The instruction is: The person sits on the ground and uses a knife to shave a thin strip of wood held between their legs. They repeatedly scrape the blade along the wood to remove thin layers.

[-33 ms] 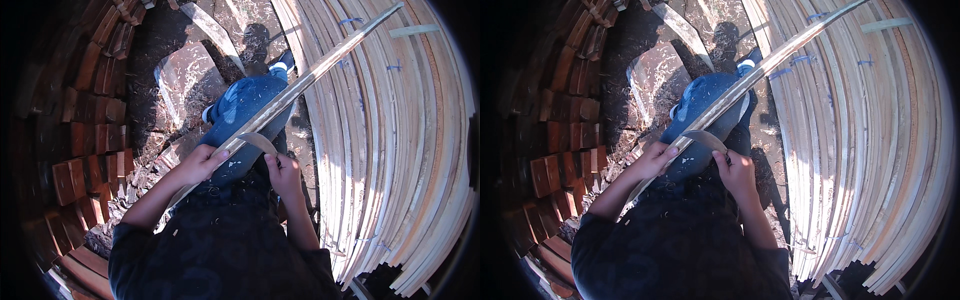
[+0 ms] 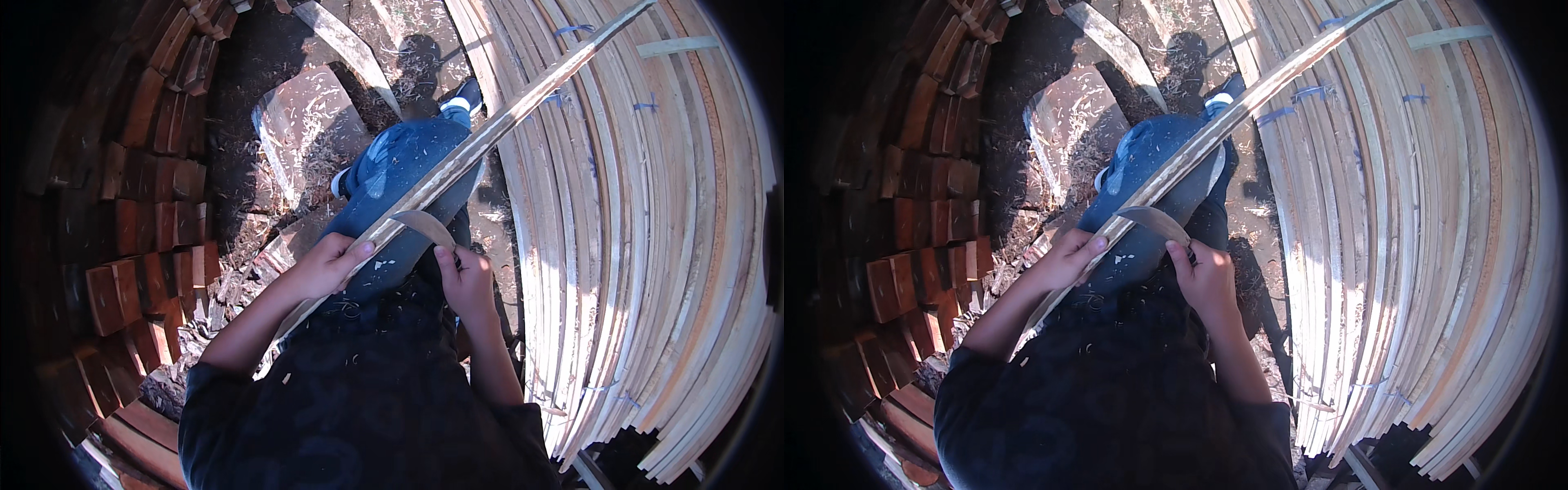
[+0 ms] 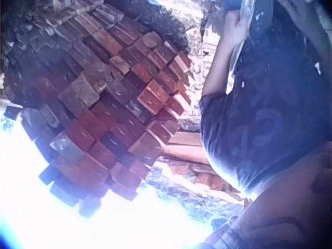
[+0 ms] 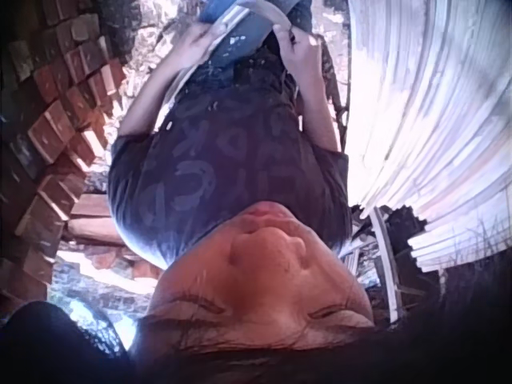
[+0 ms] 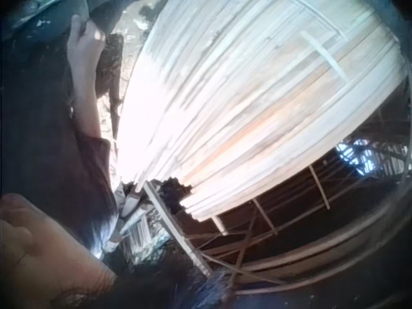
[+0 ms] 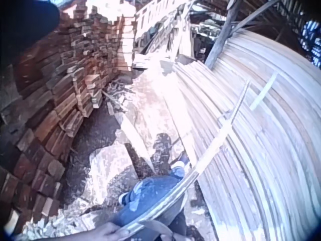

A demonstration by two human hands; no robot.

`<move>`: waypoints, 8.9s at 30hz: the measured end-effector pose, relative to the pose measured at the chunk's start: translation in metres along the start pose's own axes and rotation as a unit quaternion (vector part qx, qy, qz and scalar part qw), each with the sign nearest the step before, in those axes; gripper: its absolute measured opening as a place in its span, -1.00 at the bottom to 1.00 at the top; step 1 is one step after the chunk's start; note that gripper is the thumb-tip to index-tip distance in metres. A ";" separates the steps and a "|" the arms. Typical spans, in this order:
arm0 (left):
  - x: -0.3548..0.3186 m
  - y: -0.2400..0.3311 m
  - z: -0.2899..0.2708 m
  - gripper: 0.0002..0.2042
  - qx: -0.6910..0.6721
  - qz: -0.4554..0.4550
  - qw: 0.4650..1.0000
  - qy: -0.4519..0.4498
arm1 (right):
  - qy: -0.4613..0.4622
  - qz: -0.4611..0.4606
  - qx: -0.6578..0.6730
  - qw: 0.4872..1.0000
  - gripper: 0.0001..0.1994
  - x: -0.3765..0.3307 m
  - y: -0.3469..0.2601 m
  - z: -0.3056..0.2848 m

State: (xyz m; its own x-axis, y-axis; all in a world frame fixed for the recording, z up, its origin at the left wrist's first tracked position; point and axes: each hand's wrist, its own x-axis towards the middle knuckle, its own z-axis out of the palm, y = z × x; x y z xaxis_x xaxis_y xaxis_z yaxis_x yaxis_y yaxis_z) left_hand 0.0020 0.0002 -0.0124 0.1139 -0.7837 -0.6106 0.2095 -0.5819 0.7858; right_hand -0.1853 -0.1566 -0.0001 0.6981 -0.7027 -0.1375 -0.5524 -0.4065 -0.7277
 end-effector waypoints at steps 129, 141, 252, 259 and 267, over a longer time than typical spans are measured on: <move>0.009 0.000 -0.004 -0.40 -0.046 -0.012 0.997 -0.068 | -0.015 0.009 0.047 0.999 -0.51 0.043 0.027 -0.006; 0.007 0.002 0.006 -0.42 -0.017 0.028 0.999 -0.024 | -0.036 -0.046 -0.083 0.995 -0.46 0.053 0.016 -0.019; 0.007 0.016 0.011 -0.50 0.034 0.021 0.999 -0.006 | -0.025 -0.021 0.006 0.999 -0.54 0.069 0.055 -0.035; 0.008 0.010 0.012 -0.46 0.035 0.031 0.999 -0.006 | 0.001 -0.040 -0.007 0.999 -0.69 0.073 0.065 -0.030; 0.006 0.011 0.014 -0.46 0.029 0.057 0.998 0.007 | 0.031 -0.083 -0.062 0.994 -0.50 0.072 0.075 -0.029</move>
State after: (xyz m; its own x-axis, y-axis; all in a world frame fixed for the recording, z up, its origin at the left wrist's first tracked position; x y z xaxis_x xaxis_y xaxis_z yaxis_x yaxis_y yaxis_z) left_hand -0.0082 -0.0139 -0.0055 0.1475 -0.8429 -0.5174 0.1379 -0.5005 0.8547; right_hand -0.1899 -0.2542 -0.0456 0.7577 -0.6522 0.0223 -0.4855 -0.5863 -0.6485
